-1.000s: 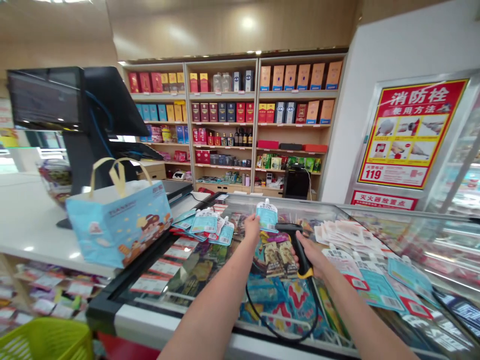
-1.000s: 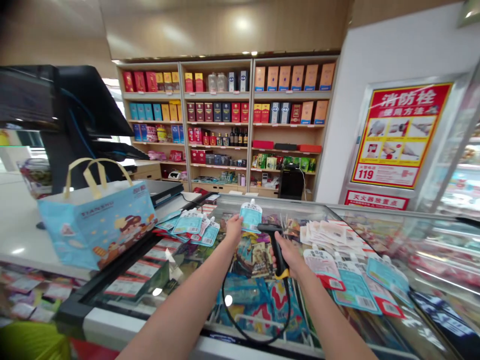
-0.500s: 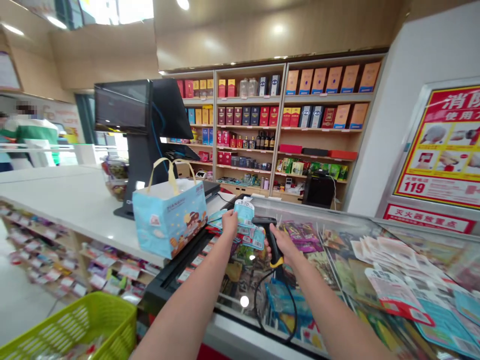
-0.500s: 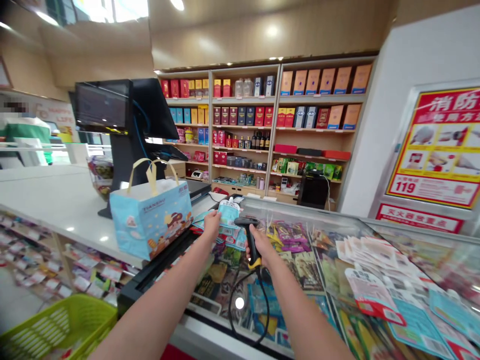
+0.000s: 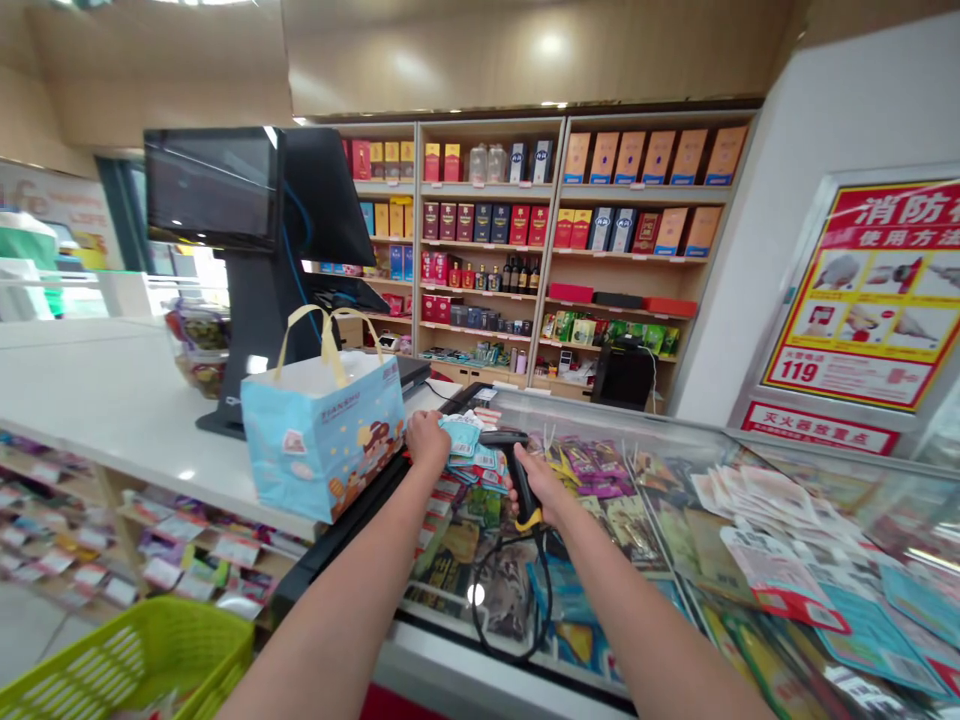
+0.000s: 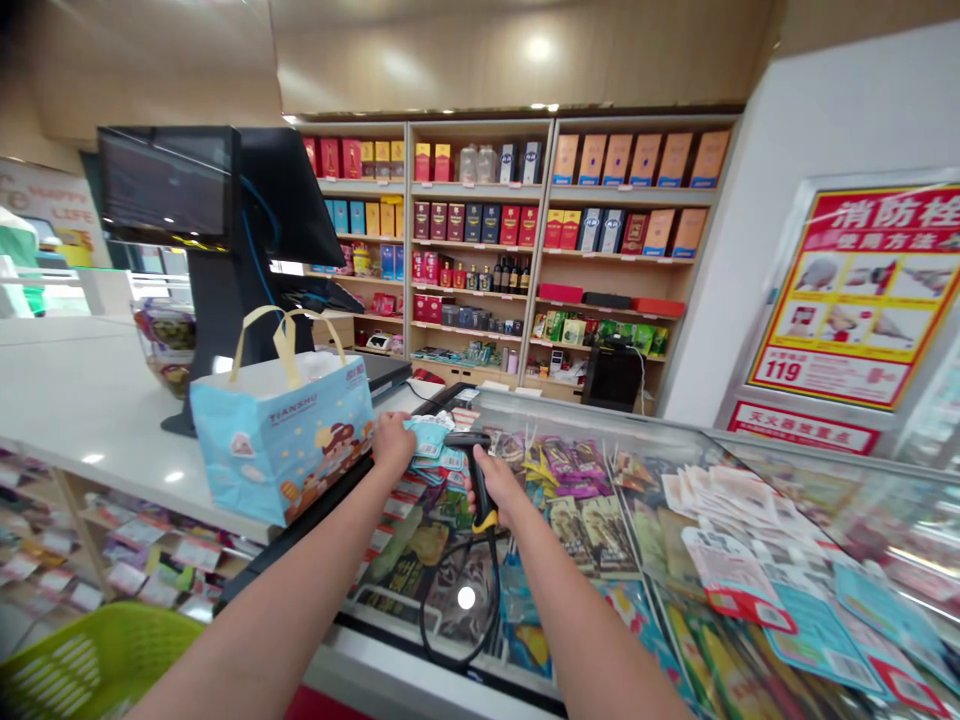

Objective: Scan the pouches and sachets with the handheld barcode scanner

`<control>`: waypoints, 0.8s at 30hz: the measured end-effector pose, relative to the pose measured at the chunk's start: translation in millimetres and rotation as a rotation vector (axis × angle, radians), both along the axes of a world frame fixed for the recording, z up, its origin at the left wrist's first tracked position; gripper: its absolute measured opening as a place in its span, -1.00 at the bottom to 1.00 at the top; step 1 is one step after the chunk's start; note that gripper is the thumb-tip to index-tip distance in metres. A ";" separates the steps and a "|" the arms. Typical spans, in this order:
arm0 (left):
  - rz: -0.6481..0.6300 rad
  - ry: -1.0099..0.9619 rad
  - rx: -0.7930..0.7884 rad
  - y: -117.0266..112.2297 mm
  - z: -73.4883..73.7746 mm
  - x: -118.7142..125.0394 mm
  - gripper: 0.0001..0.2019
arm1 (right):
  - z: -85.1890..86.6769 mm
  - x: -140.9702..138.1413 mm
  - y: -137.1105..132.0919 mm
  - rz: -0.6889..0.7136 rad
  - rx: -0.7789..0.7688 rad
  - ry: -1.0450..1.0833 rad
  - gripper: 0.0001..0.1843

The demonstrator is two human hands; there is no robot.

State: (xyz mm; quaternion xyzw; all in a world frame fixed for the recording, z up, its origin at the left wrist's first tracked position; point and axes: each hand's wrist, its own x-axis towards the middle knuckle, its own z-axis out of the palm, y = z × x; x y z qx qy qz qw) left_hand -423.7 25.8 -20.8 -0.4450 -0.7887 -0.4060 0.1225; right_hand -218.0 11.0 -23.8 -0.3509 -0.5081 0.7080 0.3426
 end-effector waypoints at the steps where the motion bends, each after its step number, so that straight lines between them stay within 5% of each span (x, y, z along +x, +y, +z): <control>1: 0.007 0.002 0.007 -1.3 1.8 3.1 -0.70 | -0.1 2.0 0.8 -0.004 -0.002 0.007 -0.59; 6: -0.068 0.007 0.143 4.5 8.1 31.3 -0.77 | 1.1 21.8 5.6 -0.068 0.014 0.045 -0.61; 10: -0.227 -0.020 0.194 20.4 0.3 78.0 -0.78 | 1.8 55.3 7.0 -0.130 0.017 0.090 -0.61; 17: -0.574 -0.123 -0.067 35.3 -27.6 210.5 -0.97 | -5.2 146.4 0.5 -0.277 0.065 0.071 -0.57; 24: -0.797 -0.184 -0.204 26.1 -45.4 337.4 -0.90 | -10.4 237.8 -5.1 -0.433 0.097 0.092 -0.59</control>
